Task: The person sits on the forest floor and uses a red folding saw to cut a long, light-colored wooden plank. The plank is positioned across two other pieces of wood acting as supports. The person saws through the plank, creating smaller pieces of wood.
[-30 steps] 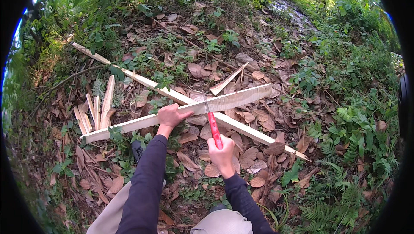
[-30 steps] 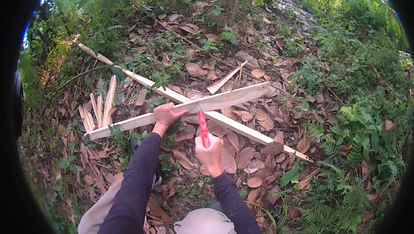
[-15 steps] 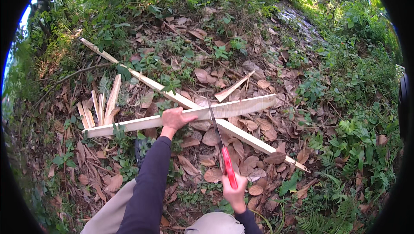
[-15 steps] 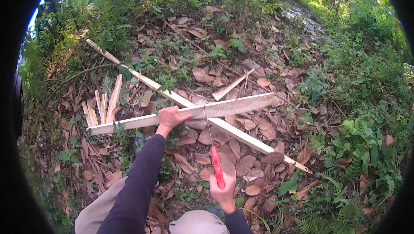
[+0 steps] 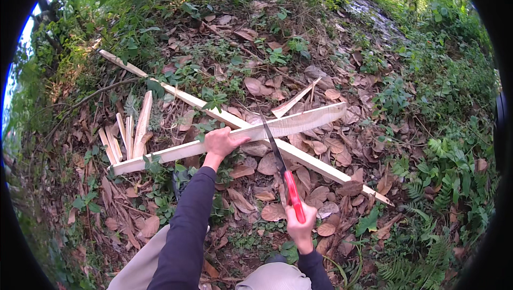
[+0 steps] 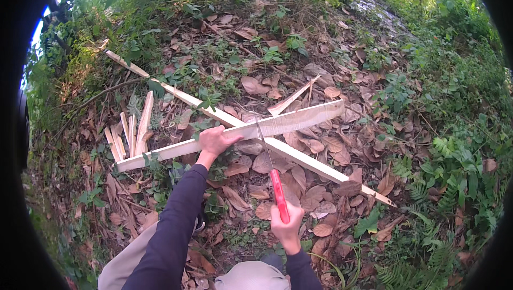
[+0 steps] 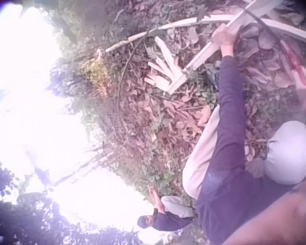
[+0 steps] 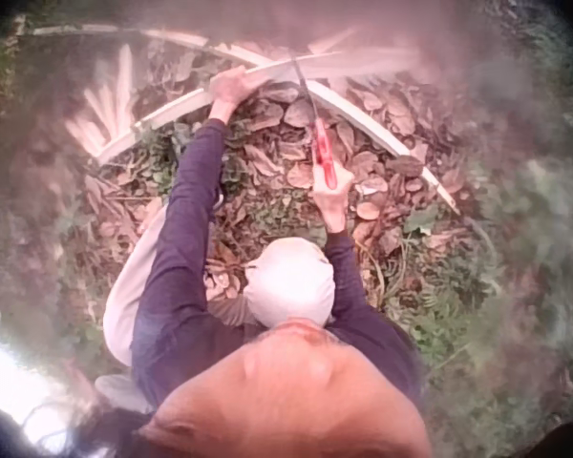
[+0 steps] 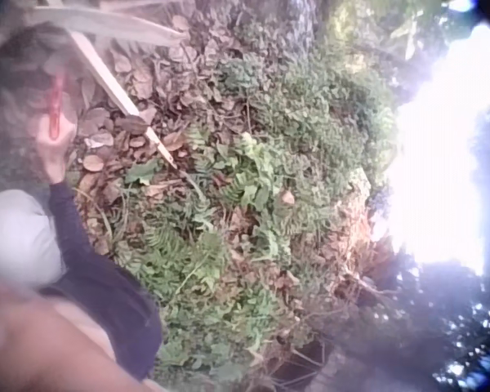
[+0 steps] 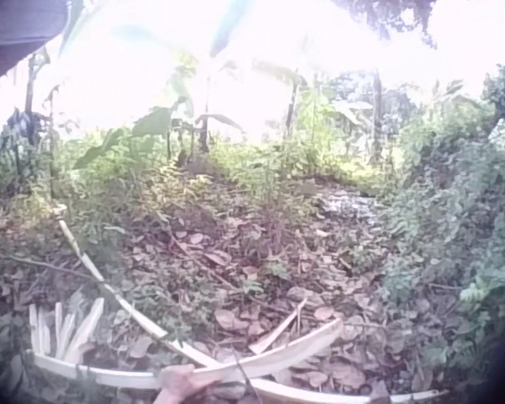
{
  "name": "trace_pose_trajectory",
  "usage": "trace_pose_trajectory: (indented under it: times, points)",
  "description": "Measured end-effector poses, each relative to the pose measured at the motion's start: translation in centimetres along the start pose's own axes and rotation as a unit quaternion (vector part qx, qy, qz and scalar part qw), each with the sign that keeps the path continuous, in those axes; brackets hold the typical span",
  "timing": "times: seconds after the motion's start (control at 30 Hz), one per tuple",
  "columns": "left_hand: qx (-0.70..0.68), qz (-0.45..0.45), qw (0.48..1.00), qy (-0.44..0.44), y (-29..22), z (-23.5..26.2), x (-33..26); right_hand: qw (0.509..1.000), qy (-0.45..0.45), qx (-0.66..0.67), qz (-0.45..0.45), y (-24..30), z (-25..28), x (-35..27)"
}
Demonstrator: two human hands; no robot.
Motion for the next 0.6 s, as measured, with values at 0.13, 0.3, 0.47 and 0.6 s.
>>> trace_pose_trajectory:
  times: [0.13, 0.3, 0.47, 0.6]
  points:
    - [0.038, 0.019, 0.999, 0.023, 1.7, -0.6, 1.1, 1.0, 0.016, -0.009, 0.022, 1.2, -1.8, 3.5]
    - [0.02, 0.022, 1.0, 0.004, 1.2, -0.6, 1.6, 0.998, 0.011, -0.025, 0.056, 5.1, 0.5, -4.1]
    - [0.024, 0.014, 0.999, 0.036, 0.4, 0.4, -0.3, 0.998, -0.008, -0.009, 0.055, 3.2, -4.6, 4.6]
    - [0.027, 0.039, 0.996, 0.078, 0.8, -0.1, 0.2, 1.0, 0.009, -0.014, 0.021, 2.9, -1.4, -0.5]
Point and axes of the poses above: each hand's wrist, its own x-axis towards the middle knuckle, its own z-axis out of the back of the hand, y = z × x, the point moved 5 cm from there along x, towards the middle knuckle, and after that the axes turned 1 degree about -z, right-handed, at the moved point
